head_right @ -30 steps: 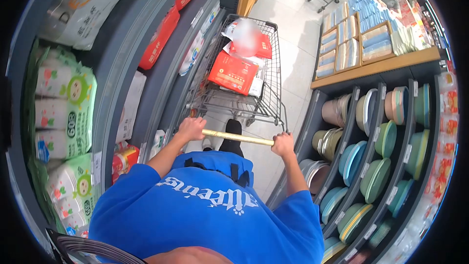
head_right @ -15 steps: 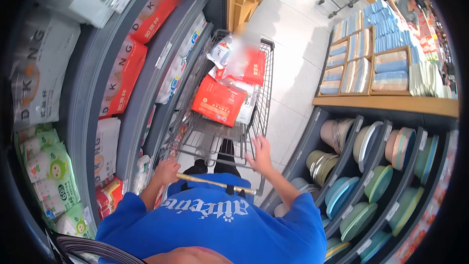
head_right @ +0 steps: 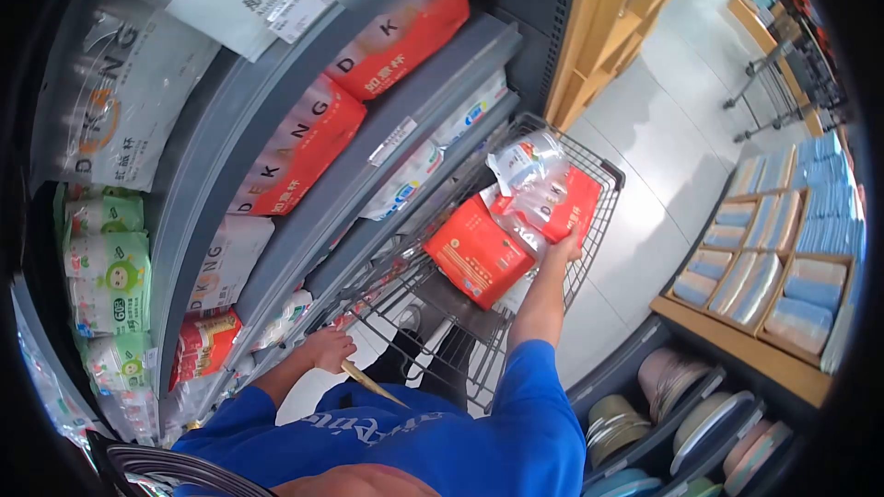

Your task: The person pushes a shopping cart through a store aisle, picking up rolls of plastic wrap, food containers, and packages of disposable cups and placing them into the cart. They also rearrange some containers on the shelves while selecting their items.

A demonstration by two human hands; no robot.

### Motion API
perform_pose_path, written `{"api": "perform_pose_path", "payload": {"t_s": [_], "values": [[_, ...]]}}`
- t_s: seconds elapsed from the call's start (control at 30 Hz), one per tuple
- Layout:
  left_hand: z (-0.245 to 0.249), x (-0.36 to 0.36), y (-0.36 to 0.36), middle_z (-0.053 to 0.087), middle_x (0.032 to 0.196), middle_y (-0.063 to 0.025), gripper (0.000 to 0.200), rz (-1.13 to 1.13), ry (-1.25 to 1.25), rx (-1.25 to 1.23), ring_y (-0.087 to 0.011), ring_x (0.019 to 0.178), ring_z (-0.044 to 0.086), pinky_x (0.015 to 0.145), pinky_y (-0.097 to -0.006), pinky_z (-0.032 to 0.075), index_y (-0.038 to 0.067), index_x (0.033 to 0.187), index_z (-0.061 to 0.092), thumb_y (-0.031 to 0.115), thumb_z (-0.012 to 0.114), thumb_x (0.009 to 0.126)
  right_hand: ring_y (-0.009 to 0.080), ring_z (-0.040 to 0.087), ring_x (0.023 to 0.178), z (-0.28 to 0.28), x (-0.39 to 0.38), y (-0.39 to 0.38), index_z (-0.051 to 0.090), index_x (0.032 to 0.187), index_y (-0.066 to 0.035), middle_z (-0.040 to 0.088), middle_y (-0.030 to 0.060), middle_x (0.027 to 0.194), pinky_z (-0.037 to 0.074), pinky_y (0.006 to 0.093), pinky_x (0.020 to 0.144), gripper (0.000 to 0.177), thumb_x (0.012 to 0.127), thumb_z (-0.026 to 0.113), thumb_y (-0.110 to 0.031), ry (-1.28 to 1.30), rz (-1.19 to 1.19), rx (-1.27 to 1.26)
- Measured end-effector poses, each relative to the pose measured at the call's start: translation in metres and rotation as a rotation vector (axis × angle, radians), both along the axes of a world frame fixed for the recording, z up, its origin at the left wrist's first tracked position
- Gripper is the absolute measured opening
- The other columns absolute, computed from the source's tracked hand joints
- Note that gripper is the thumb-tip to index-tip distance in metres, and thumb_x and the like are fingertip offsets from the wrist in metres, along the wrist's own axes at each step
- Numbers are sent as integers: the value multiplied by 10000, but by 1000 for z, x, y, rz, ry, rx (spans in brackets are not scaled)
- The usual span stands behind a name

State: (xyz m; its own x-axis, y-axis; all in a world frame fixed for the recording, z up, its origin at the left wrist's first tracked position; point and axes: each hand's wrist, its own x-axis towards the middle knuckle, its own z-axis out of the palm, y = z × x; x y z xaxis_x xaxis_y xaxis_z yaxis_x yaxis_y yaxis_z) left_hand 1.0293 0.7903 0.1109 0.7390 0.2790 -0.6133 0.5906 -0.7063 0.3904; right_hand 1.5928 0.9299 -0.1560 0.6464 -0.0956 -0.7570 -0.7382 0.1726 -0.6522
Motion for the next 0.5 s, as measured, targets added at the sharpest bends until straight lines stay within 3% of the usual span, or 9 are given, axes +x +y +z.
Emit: {"api": "perform_pose_path", "payload": {"t_s": [0.07, 0.17, 0.2, 0.23, 0.27, 0.33, 0.43, 0.5], "values": [[-4, -3, 0, 628, 876, -72, 308, -22, -8, 21, -267, 886, 643, 821, -408, 500, 112, 874, 654, 397, 696, 764, 404, 689, 983, 22, -8, 1, 438, 1259, 44, 589, 244, 1295, 610, 607, 692, 653, 801, 835, -199, -18, 78, -26], [-7, -8, -8, 624, 873, -77, 307, -34, -25, 51, -271, 875, 638, 823, -412, 498, 113, 871, 653, 396, 699, 760, 384, 663, 965, 77, -32, -1, 409, 1166, 45, 564, 277, 1213, 624, 621, 633, 610, 792, 844, -163, -80, 177, -138], [-8, -7, -7, 622, 873, -78, 307, -36, -36, 69, -273, 871, 637, 822, -413, 498, 114, 869, 653, 396, 700, 757, 376, 661, 961, 86, -44, -5, 406, 1173, 39, 562, 273, 1205, 627, 602, 656, 613, 792, 842, -161, -153, 192, -180], [0, -3, -4, 648, 896, -87, 223, -23, -31, 38, -291, 894, 665, 808, -449, 500, 105, 905, 659, 283, 666, 772, 368, 658, 957, 90, -59, -11, 402, 1180, 33, 561, 269, 1198, 629, 582, 679, 617, 792, 841, -159, -227, 205, -220], [0, -4, -5, 644, 888, -87, 242, -21, -49, 38, -292, 887, 663, 802, -452, 502, 107, 918, 663, 295, 674, 767, 360, 656, 952, 93, -72, -20, 398, 1187, 27, 559, 265, 1191, 632, 563, 702, 620, 792, 839, -157, -298, 217, -262], [-4, -7, -6, 636, 871, -86, 280, -20, -87, 43, -293, 873, 659, 790, -459, 505, 110, 943, 671, 319, 690, 758, 336, 647, 980, 72, -92, -55, 387, 1221, 9, 557, 255, 1189, 619, 484, 808, 652, 782, 843, -148, -400, 248, -190], [12, -1, 2, 668, 956, -97, 445, -51, -220, 35, -303, 918, 666, 820, -440, 515, 105, 1072, 682, 436, 716, 776, 311, 642, 985, 130, -142, -114, 373, 1234, -27, 556, 210, 1182, 593, 456, 789, 674, 759, 843, -120, -329, 202, -3], [3, -6, 1, 676, 1050, -102, 520, 108, -415, 68, -270, 964, 674, 843, -397, 522, 95, 1153, 668, 454, 751, 786, 272, 629, 997, 151, -171, -169, 424, 1233, -68, 577, 148, 1181, 561, 424, 747, 607, 790, 822, -183, -232, 205, 50]]}}
